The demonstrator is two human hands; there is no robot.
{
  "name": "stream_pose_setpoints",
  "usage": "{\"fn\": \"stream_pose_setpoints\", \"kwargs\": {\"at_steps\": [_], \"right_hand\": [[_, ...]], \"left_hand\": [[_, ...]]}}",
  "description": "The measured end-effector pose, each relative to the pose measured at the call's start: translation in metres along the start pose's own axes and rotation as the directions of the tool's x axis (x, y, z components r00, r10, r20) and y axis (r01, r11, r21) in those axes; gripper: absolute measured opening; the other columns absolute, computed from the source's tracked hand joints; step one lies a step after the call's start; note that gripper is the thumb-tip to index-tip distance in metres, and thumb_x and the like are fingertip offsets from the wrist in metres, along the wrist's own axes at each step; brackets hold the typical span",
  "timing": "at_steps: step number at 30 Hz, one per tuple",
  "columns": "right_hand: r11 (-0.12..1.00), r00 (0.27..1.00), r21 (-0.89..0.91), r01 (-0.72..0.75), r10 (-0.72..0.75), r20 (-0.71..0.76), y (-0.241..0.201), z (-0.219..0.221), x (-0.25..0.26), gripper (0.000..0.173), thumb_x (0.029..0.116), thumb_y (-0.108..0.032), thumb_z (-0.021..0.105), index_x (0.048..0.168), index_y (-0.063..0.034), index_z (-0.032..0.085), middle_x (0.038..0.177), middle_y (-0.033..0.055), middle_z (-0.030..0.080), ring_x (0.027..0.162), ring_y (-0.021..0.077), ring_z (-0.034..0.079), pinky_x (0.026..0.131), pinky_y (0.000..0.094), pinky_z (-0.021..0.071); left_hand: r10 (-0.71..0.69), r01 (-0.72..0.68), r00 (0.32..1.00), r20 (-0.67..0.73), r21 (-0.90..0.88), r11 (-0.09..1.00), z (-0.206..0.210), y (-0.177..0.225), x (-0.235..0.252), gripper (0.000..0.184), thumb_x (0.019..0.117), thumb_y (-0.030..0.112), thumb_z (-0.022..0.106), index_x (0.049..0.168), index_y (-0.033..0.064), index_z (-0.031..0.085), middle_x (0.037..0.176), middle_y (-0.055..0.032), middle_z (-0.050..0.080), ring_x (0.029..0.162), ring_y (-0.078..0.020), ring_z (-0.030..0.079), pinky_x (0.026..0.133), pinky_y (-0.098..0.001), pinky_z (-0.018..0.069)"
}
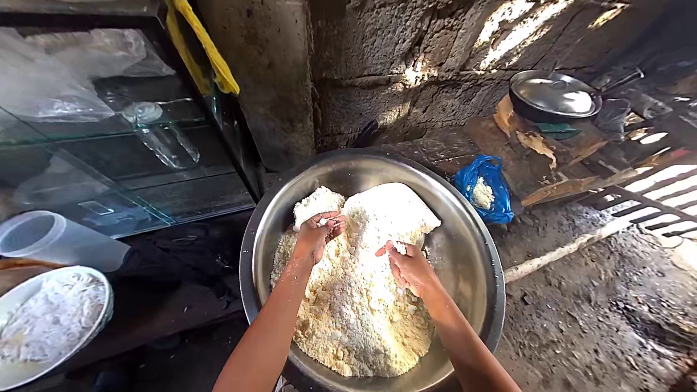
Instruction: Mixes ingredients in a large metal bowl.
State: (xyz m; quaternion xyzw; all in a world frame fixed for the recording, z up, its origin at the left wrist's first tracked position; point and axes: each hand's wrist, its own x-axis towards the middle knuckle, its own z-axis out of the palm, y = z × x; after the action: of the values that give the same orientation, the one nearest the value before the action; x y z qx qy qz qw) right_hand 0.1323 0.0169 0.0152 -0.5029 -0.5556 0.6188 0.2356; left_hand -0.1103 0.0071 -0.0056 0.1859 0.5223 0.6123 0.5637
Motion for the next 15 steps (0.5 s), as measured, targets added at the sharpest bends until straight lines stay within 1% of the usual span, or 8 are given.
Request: {"fn": "stream_pose_setpoints", "kwargs": {"at_steps": [2,3,4,6,8,10,12,15], "right_hand": [[0.998,0.996,0.028,-0.049,0.051,-0.077,-0.001,0.01,0.005,0.058,0.1126,-0.041,0.032,0.093,0.0003,0.067,0.048,-0.0013,0.045,0.035,0.0066,0.039,0.035,0.0223,0.0358],[0.997,0.994,0.045,-0.058,0.062,-0.09,0.0,0.015,0.009,0.064,0.1123,-0.045,0.026,0.09,0.0004,0.066,0.049,0.0008,0.05,0.036,0.0082,0.044,0.037,0.0237,0.0398],[0.997,0.994,0.053,-0.061,0.065,-0.084,0.003,0.018,0.014,0.066,0.1123,-0.046,0.024,0.092,0.0005,0.066,0.054,0.0033,0.057,0.042,0.0106,0.052,0.041,0.0258,0.0453],[0.997,0.998,0.054,-0.055,0.056,-0.002,0.007,0.024,0.024,0.049,0.1136,-0.034,0.031,0.115,-0.0002,0.067,0.086,0.0079,0.072,0.069,0.0162,0.068,0.06,0.0308,0.0567],[0.999,0.998,0.035,0.007,-0.009,0.058,0.011,0.031,0.034,0.025,0.1074,-0.01,0.048,0.124,0.0013,0.063,0.104,0.0112,0.075,0.081,0.0183,0.073,0.064,0.0311,0.0606],[0.998,0.996,-0.039,0.047,-0.044,0.076,0.01,0.041,0.037,0.022,0.1019,-0.006,0.058,0.121,0.0008,0.067,0.096,0.01,0.076,0.069,0.0153,0.071,0.054,0.0277,0.0562],[0.986,0.993,-0.154,0.069,-0.052,0.11,0.004,0.047,0.041,0.02,0.1002,-0.011,0.064,0.117,-0.0009,0.068,0.088,0.0064,0.076,0.063,0.0131,0.069,0.052,0.0275,0.0556],[0.893,0.98,-0.404,0.195,-0.164,0.112,0.0,0.053,0.05,0.022,0.0928,-0.023,0.074,0.106,-0.0065,0.073,0.089,0.0016,0.075,0.077,0.0099,0.069,0.076,0.0328,0.0573]], "left_hand": [[-0.018,0.017,0.999,0.04,0.011,1.0,-0.002,0.006,0.001,0.029,0.1043,-0.009,0.041,0.128,-0.0036,0.056,0.118,-0.0167,0.069,0.096,-0.0221,0.073,0.088,-0.0358,0.0595],[-0.024,0.023,0.998,0.065,0.014,1.0,-0.004,0.009,0.0,0.033,0.1029,-0.012,0.04,0.13,-0.0026,0.055,0.124,-0.0163,0.066,0.102,-0.0224,0.071,0.091,-0.0372,0.0579],[-0.023,0.022,0.996,0.087,0.016,1.0,-0.005,0.011,0.0,0.037,0.1006,-0.016,0.039,0.131,-0.0017,0.054,0.131,-0.0158,0.062,0.108,-0.0223,0.068,0.095,-0.0384,0.0562],[0.0,0.001,0.996,0.085,-0.001,1.0,-0.007,0.012,0.0,0.038,0.098,-0.017,0.044,0.13,-0.0012,0.055,0.132,-0.0153,0.062,0.109,-0.0225,0.068,0.095,-0.039,0.0564],[0.023,-0.02,0.997,0.073,-0.043,0.999,-0.007,0.012,0.0,0.034,0.0969,-0.014,0.053,0.128,-0.0014,0.057,0.123,-0.0159,0.068,0.103,-0.0233,0.071,0.092,-0.0374,0.0588],[0.036,-0.032,0.997,0.063,-0.068,0.997,-0.008,0.011,0.0,0.029,0.0984,-0.007,0.058,0.127,-0.0028,0.058,0.112,-0.0169,0.072,0.095,-0.0234,0.074,0.087,-0.0355,0.0607],[0.037,-0.035,0.999,0.035,-0.053,0.998,-0.005,0.014,0.001,0.023,0.1029,0.003,0.056,0.125,-0.0031,0.057,0.096,-0.0153,0.074,0.079,-0.0185,0.074,0.075,-0.0303,0.0614],[0.015,-0.015,1.0,0.013,-0.022,1.0,-0.002,0.016,0.001,0.024,0.1082,0.014,0.049,0.126,0.0013,0.059,0.08,-0.0091,0.066,0.06,-0.0115,0.062,0.056,-0.0222,0.0517]]}}
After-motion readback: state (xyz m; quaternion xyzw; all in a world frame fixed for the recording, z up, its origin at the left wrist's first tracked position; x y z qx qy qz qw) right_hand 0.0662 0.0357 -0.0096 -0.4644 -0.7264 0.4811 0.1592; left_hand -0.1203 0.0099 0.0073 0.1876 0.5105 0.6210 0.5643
